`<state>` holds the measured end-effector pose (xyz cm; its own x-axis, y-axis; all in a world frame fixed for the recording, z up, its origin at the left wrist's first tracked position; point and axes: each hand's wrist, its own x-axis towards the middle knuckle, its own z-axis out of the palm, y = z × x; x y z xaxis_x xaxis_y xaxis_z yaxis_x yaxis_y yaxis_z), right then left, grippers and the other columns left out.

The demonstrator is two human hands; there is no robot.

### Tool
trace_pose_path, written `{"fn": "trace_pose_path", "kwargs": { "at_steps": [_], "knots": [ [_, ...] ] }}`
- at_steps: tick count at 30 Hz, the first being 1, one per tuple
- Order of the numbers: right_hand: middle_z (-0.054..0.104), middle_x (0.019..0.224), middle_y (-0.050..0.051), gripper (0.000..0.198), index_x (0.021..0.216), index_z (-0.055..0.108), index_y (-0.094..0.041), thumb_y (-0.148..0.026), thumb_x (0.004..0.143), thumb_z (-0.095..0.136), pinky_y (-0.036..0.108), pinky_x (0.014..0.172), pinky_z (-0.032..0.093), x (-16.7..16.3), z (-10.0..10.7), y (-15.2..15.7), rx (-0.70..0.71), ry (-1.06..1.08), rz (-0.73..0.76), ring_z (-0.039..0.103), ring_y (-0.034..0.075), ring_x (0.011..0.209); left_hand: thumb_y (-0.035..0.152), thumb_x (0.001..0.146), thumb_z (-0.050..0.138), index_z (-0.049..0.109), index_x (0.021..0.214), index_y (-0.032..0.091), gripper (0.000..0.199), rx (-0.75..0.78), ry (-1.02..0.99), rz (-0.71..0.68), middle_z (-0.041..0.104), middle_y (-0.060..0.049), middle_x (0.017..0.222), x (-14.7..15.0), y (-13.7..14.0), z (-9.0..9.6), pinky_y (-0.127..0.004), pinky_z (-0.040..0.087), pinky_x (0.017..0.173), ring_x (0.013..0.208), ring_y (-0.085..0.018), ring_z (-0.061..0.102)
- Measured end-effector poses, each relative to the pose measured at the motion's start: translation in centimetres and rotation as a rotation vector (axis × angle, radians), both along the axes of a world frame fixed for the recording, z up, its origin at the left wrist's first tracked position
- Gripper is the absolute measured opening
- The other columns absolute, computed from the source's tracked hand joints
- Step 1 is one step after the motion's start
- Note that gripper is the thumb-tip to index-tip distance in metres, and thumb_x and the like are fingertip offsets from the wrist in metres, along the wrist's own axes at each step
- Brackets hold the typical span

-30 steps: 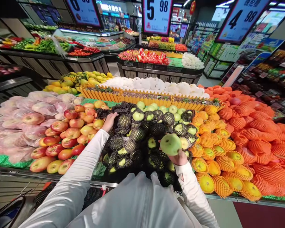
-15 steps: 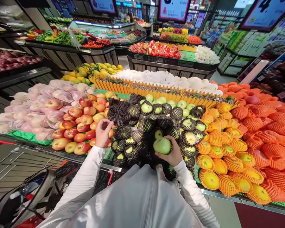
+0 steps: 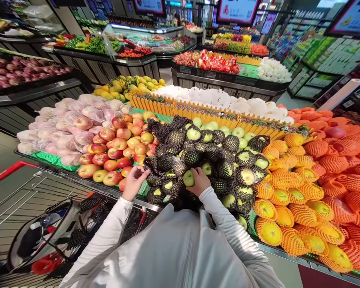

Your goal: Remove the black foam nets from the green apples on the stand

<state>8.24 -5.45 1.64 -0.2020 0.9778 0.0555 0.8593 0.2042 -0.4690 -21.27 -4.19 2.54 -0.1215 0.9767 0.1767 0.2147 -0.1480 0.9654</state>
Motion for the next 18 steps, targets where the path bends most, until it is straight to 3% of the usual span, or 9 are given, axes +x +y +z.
{"fn": "trace_pose_path", "kwargs": {
  "at_steps": [10, 15, 18],
  "knots": [
    [0.045, 0.13, 0.018, 0.083, 0.133, 0.042, -0.014, -0.031, 0.061, 0.078, 0.049, 0.108, 0.039, 0.5, -0.7, -1.4, 0.252, 0.323, 0.123, 0.045, 0.032, 0.124, 0.039, 0.08, 0.067, 0.049, 0.078, 0.019, 0.026, -0.016, 0.001, -0.098, 0.047, 0.003, 0.074, 2.6, 0.9, 0.5, -0.023, 0.036, 0.065, 0.066, -0.012, 0.044],
    [0.041, 0.134, 0.019, 0.089, 0.136, 0.041, -0.013, -0.023, 0.056, 0.081, 0.052, 0.105, 0.042, 0.4, -1.0, -0.8, -0.026, 0.167, 0.186, 0.046, 0.035, 0.124, 0.036, 0.082, 0.066, 0.049, 0.079, 0.019, 0.024, 0.001, 0.014, -0.142, 0.046, 0.003, 0.074, 3.5, 1.5, 0.9, -0.023, 0.037, 0.065, 0.065, -0.011, 0.043],
    [0.039, 0.138, 0.018, 0.093, 0.136, 0.042, -0.015, -0.022, 0.054, 0.086, 0.05, 0.104, 0.045, 0.6, -1.2, -0.6, -0.094, 0.132, 0.244, 0.049, 0.033, 0.122, 0.033, 0.079, 0.069, 0.048, 0.081, 0.02, 0.024, 0.011, 0.01, -0.153, 0.046, 0.003, 0.077, 3.9, 1.4, 1.1, -0.023, 0.039, 0.066, 0.066, -0.011, 0.045]
  ]
}}
